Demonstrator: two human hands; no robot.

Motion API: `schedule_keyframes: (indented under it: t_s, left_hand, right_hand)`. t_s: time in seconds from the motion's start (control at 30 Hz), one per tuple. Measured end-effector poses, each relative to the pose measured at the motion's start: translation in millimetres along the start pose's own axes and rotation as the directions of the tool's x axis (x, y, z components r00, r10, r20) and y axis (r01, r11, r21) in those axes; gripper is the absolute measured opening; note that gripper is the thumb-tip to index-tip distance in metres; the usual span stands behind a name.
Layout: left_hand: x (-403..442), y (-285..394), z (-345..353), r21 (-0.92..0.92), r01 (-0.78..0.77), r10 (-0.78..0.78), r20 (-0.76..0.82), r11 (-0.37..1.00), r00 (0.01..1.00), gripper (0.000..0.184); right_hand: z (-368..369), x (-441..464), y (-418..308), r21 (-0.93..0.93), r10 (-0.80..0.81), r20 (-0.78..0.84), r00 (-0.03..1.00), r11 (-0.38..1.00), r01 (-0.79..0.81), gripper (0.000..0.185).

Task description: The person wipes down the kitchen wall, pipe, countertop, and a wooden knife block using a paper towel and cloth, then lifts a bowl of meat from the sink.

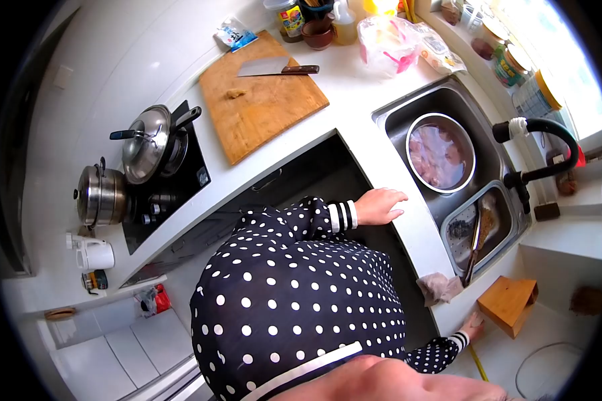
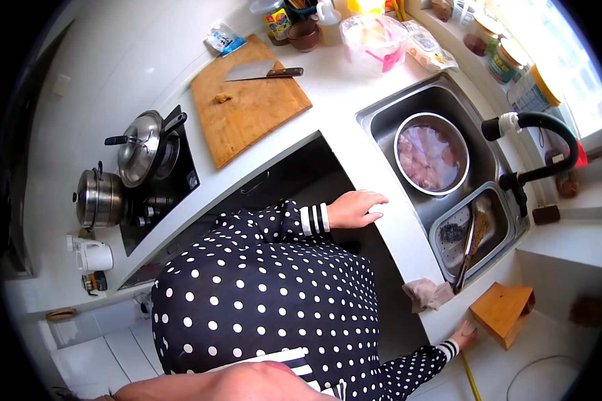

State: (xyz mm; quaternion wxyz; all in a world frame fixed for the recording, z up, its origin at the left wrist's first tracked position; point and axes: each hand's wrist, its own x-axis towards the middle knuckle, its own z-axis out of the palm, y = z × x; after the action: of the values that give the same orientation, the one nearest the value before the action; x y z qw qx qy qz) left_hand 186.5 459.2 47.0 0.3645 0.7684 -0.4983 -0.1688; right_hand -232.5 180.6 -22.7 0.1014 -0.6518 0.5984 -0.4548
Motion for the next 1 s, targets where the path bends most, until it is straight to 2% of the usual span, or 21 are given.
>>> schedule_keyframes:
  t_s: [0.1, 0.3, 0.47, 0.5, 0.6, 0.67, 0.77, 0.83, 0.87, 0.93, 0.97, 1.0]
  left_hand:
    - [0, -4, -6, 0.017, 0.052, -0.052, -0.031, 0.998, 0.998, 0.033]
    - [-11, -33, -38, 0.049, 0.205, -0.198, -0.117, 0.978, 0.973, 0.031]
    - [-30, -49, -74, 0.058, 0.319, -0.302, -0.206, 0.946, 0.931, 0.027]
    - [-37, -52, -78, 0.055, 0.312, -0.286, -0.271, 0.949, 0.919, 0.027]
    - [-60, -63, -89, -0.003, 0.447, -0.429, -0.288, 0.895, 0.856, 0.023]
    - [-66, -65, -91, 0.014, 0.473, -0.456, -0.239, 0.881, 0.857, 0.022]
    - [-62, -62, -79, -0.295, 0.445, -0.475, -0.036, 0.846, 0.879, 0.020]
    - [-57, -54, -63, -0.423, 0.382, -0.355, 0.144, 0.822, 0.924, 0.021]
    - [-42, -32, -45, -0.468, 0.374, -0.326, 0.184, 0.801, 0.927, 0.020]
    - [-36, -6, -32, -0.554, 0.354, -0.249, 0.259, 0.753, 0.933, 0.018]
    - [-31, 5, -25, -0.602, 0.332, -0.191, 0.288, 0.726, 0.938, 0.018]
    - [-27, 13, -21, -0.577, 0.285, -0.110, 0.318, 0.765, 0.942, 0.019]
  right_hand:
    - [7, -18, -32, 0.162, 0.008, 0.149, 0.989, 0.986, -0.033, 0.070]
    - [25, -45, -80, 0.415, 0.060, 0.445, 0.893, 0.871, -0.265, 0.059]
    - [41, -50, -101, 0.464, 0.089, 0.615, 0.784, 0.762, -0.451, 0.050]
    - [44, -51, -104, 0.466, 0.093, 0.642, 0.761, 0.741, -0.484, 0.049]
    - [47, -50, -109, 0.450, 0.130, 0.720, 0.681, 0.661, -0.601, 0.044]
    - [36, -51, -113, 0.446, 0.155, 0.756, 0.636, 0.588, -0.674, 0.041]
    - [16, -76, -142, 0.426, 0.200, 0.817, 0.540, 0.421, -0.801, 0.036]
    - [20, -107, -174, 0.408, 0.181, 0.866, 0.466, 0.283, -0.868, 0.034]
    - [27, -114, -189, 0.370, 0.229, 0.876, 0.425, 0.246, -0.896, 0.032]
    - [31, -137, -216, 0.344, 0.150, 0.917, 0.369, 0.165, -0.924, 0.032]
    - [30, -141, -220, 0.307, 0.141, 0.929, 0.341, 0.218, -0.926, 0.031]
    - [25, -139, -217, 0.258, 0.177, 0.933, 0.314, 0.280, -0.925, 0.030]
